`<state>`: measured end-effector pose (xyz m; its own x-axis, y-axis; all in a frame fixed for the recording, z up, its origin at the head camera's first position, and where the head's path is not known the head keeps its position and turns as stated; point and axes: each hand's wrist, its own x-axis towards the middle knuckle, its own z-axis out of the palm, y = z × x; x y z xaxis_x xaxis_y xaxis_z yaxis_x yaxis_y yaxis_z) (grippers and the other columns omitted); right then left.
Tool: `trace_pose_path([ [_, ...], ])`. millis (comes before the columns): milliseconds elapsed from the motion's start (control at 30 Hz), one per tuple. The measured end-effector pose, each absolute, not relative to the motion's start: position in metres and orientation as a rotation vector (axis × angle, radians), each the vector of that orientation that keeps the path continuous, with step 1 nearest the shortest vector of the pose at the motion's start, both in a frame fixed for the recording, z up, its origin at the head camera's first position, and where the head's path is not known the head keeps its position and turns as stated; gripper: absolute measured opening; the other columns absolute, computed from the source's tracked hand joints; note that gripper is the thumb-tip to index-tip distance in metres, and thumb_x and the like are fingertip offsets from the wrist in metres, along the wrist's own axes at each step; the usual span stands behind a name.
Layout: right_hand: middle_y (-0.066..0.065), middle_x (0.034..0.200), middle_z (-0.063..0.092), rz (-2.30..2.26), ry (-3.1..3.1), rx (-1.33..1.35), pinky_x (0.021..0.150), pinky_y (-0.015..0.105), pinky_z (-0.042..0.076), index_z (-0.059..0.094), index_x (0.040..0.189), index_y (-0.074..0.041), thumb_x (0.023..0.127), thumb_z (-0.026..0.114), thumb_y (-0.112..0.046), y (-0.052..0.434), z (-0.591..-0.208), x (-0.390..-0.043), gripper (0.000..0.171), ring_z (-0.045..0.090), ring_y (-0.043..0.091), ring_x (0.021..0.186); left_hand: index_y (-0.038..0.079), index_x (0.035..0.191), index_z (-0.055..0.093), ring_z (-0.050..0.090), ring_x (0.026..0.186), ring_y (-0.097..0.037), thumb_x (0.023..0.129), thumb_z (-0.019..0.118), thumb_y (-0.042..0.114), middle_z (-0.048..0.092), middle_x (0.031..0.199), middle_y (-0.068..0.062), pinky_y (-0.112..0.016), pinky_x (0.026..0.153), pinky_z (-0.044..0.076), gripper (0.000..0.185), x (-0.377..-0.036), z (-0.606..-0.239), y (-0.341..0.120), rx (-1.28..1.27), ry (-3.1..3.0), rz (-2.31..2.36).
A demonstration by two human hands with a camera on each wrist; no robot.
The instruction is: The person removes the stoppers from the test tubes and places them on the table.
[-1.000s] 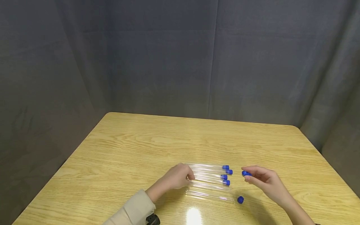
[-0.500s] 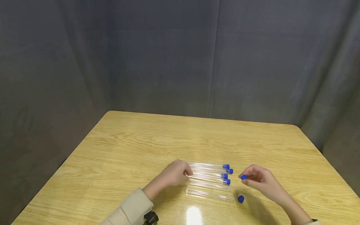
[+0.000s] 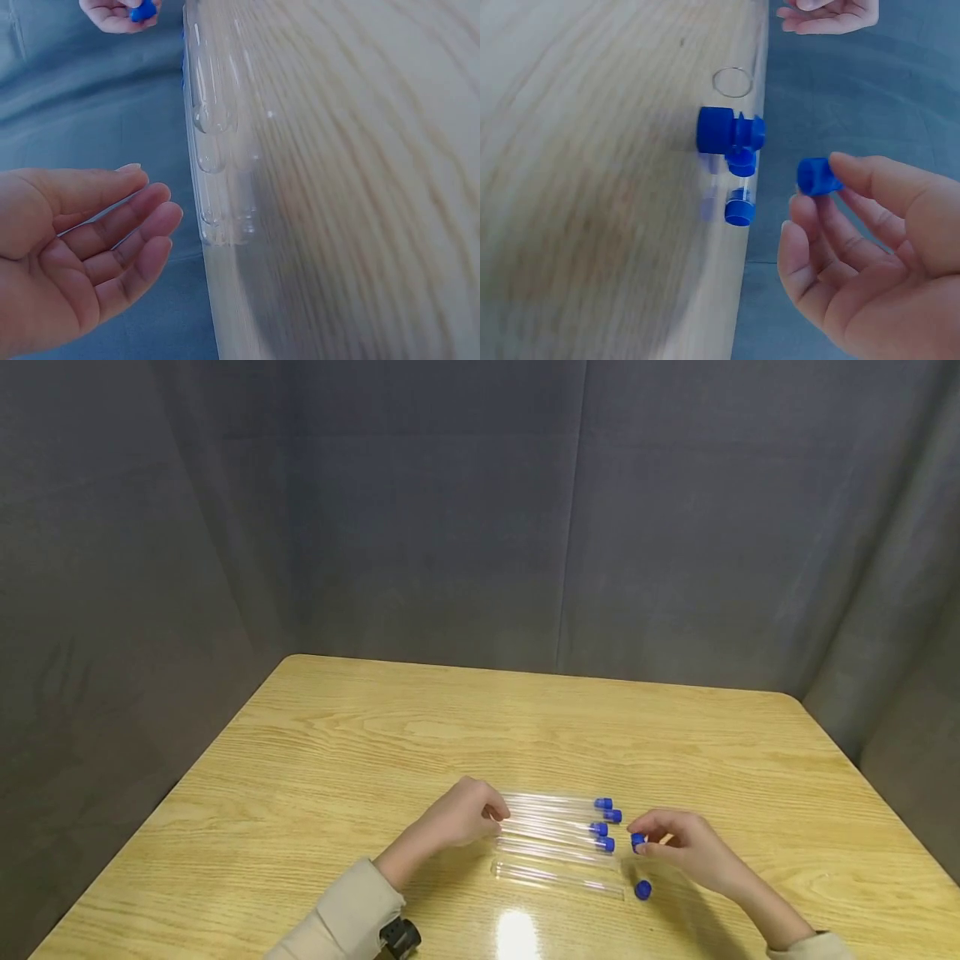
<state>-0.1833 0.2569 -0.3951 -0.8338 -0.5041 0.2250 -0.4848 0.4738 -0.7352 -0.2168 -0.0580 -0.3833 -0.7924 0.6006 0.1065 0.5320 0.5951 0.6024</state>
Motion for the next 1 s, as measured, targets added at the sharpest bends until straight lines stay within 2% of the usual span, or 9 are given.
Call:
trace_pose_path([
  [200,0.009,0.089,0.061,-1.251,2.634,-0.793,0.059,0.025,0.047,0.061,0.095,0.005,0.083,0.060,-0.003,0.2556,-0.3952,-0.1864,0.015,0.053,0.007,0.074,-0.001,0.088,0.068,0.059,0.074,-0.012,0.076,0.063,-0.005,0.065,0.083,-0.006,-0.019,0.065,0.046,0.013,-0.2181,-0.3852,-0.0601,0.959,2.700,1.002],
  [367,0.009,0.087,0.062,-1.223,2.611,-0.803,0.059,0.026,0.047,0.063,0.090,0.004,0.080,0.061,0.003,0.2545,-0.3973,-0.1893,0.011,0.054,0.009,0.073,-0.002,0.088,0.068,0.059,0.074,-0.012,0.077,0.063,-0.005,0.065,0.083,-0.006,-0.019,0.065,0.046,0.013,-0.2191,-0.3859,-0.0607,0.958,2.692,1.014],
  [500,0.006,0.082,0.063,-1.189,2.586,-0.825,0.057,0.025,0.047,0.064,0.087,0.002,0.076,0.060,0.008,0.2539,-0.3982,-0.1910,0.013,0.055,0.011,0.070,-0.002,0.088,0.068,0.059,0.074,-0.012,0.077,0.063,-0.005,0.065,0.083,-0.006,-0.019,0.065,0.046,0.013,-0.2196,-0.3852,-0.0611,0.957,2.697,1.012],
  [667,0.002,0.073,0.062,-1.180,2.539,-0.807,0.055,0.024,0.048,0.063,0.078,-0.001,0.074,0.062,0.008,0.2544,-0.4002,-0.1906,0.010,0.056,0.010,0.064,-0.002,0.088,0.068,0.060,0.075,-0.014,0.077,0.062,-0.007,0.065,0.083,-0.008,-0.019,0.065,0.047,0.014,-0.2199,-0.3837,-0.0615,0.959,2.704,1.015],
  [767,0.001,0.072,0.061,-1.174,2.519,-0.806,0.055,0.024,0.049,0.062,0.075,-0.001,0.074,0.062,0.008,0.2539,-0.4025,-0.1905,0.010,0.057,0.009,0.063,-0.003,0.088,0.068,0.060,0.075,-0.014,0.077,0.063,-0.007,0.065,0.083,-0.008,-0.020,0.065,0.047,0.013,-0.2197,-0.3843,-0.0614,0.958,2.697,1.021],
  [1000,0.000,0.075,0.062,-1.147,2.576,-0.825,0.054,0.023,0.046,0.064,0.079,-0.003,0.079,0.059,0.004,0.2539,-0.4025,-0.1914,0.008,0.054,0.006,0.066,-0.002,0.088,0.068,0.060,0.074,-0.014,0.077,0.063,-0.006,0.065,0.083,-0.008,-0.019,0.065,0.047,0.013,-0.2204,-0.3863,-0.0615,0.959,2.703,1.015],
])
